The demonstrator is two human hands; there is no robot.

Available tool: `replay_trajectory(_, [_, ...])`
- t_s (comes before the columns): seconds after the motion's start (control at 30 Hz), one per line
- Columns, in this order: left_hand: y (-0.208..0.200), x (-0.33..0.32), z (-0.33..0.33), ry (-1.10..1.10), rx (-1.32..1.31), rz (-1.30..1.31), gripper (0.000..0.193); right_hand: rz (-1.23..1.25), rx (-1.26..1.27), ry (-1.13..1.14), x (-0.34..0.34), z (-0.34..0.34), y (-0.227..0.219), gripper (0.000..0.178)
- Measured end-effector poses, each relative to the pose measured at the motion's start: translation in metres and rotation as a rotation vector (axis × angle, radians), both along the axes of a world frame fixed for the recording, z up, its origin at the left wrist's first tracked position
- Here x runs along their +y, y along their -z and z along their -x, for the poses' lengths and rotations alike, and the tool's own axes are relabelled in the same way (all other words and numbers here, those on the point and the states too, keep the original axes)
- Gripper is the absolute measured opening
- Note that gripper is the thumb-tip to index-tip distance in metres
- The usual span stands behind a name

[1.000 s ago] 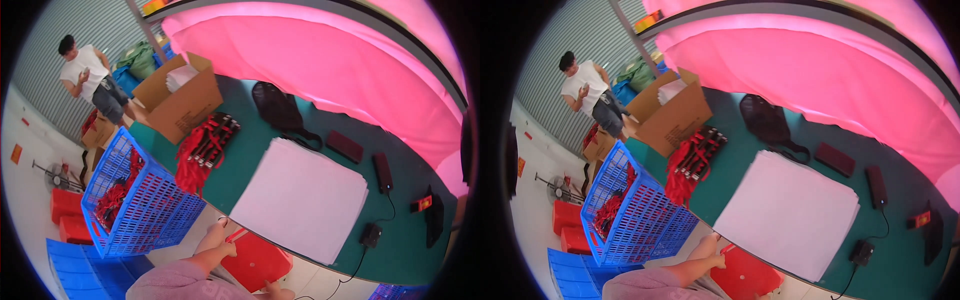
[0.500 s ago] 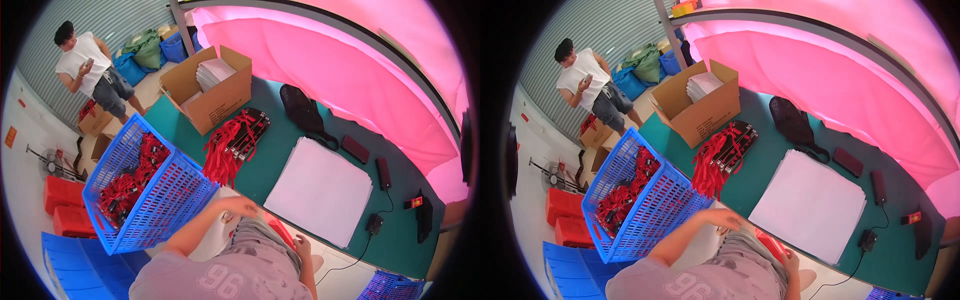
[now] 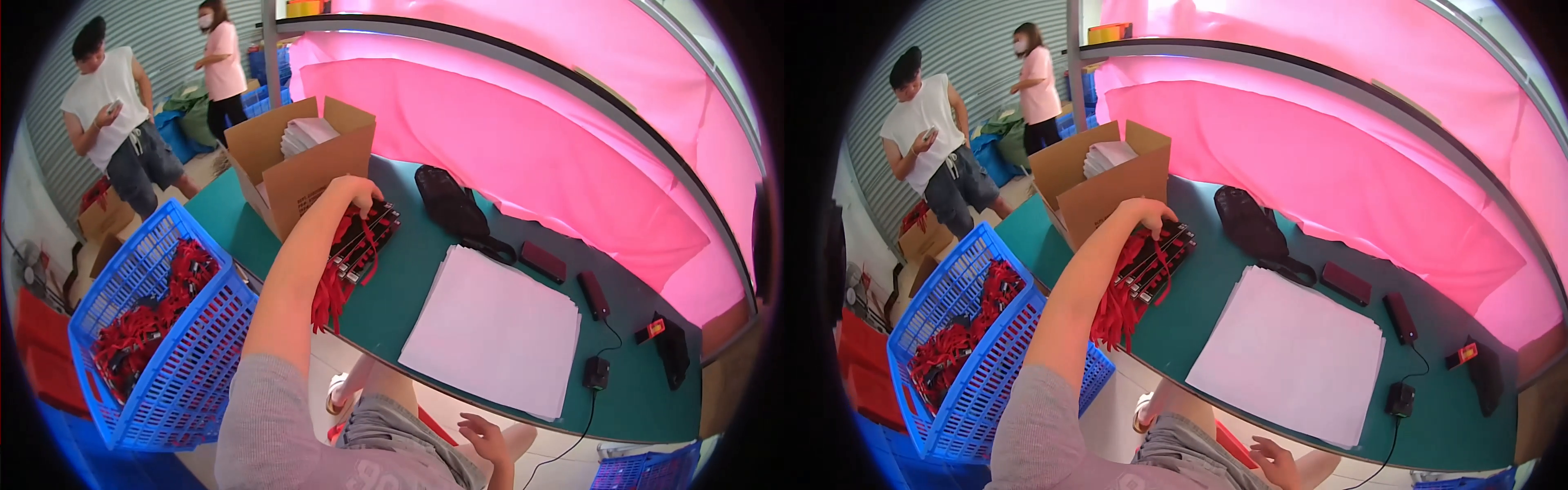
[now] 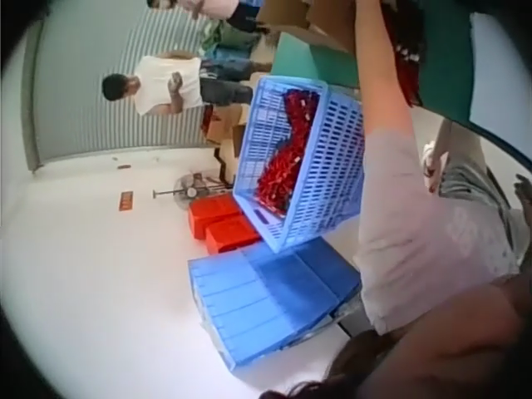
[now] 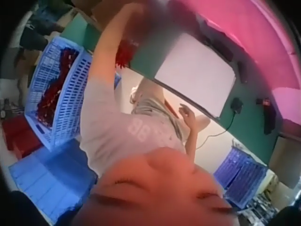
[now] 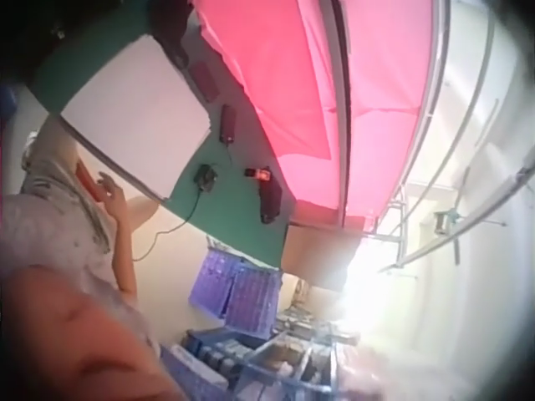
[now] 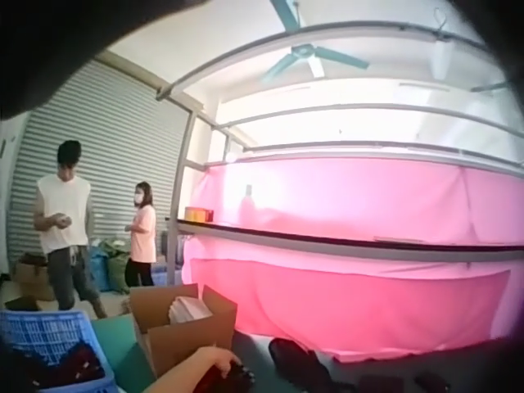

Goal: Wrapping decorative items in protective sheets and placing them into bags.

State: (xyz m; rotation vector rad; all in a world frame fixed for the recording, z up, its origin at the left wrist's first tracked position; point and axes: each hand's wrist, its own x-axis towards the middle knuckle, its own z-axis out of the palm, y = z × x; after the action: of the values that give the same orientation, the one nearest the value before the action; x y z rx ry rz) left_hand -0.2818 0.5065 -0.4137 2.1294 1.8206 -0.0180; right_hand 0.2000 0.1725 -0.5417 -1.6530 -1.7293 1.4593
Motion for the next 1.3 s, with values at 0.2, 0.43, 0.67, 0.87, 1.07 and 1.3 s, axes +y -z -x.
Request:
replay_trajectory(0.2, [0.007, 0.021, 0.017, 0.039, 0.117, -0.011, 0.031, -0.045, 0.051, 0.164, -0.016, -0.017, 0.024, 0.032])
replay_trajectory(0.43, [-0.125, -0.076, 0.013, 0.231, -0.208, -0.124, 0.018, -0.029, 0.0, -0.232, 0.003, -0.042, -0.041, 0.032])
replay_trajectory(0.67, [-0.228, -0.184, -0.062, 0.369, -0.543, -0.386, 0.017, -0.5, 0.342, 0.034, 0.108, -0.022, -0.136, 0.035])
replay_trajectory(0.87, [-0.198, -0.159, -0.18, 0.606, -0.662, -0.364, 0.012, -0.87, 0.727, -0.155, 0.153, 0.054, -0.198, 0.055])
replay_trajectory(1.07, [-0.161, -0.124, -0.234, 0.438, -0.877, -0.348, 0.011, -0.6, 0.424, -0.024, 0.157, 0.019, -0.148, 0.03])
replay_trajectory(1.3, [-0.146, -0.084, -0.257, 0.315, -0.945, -0.395, 0.01, -0.513, 0.315, 0.21, 0.133, 0.002, -0.093, 0.027])
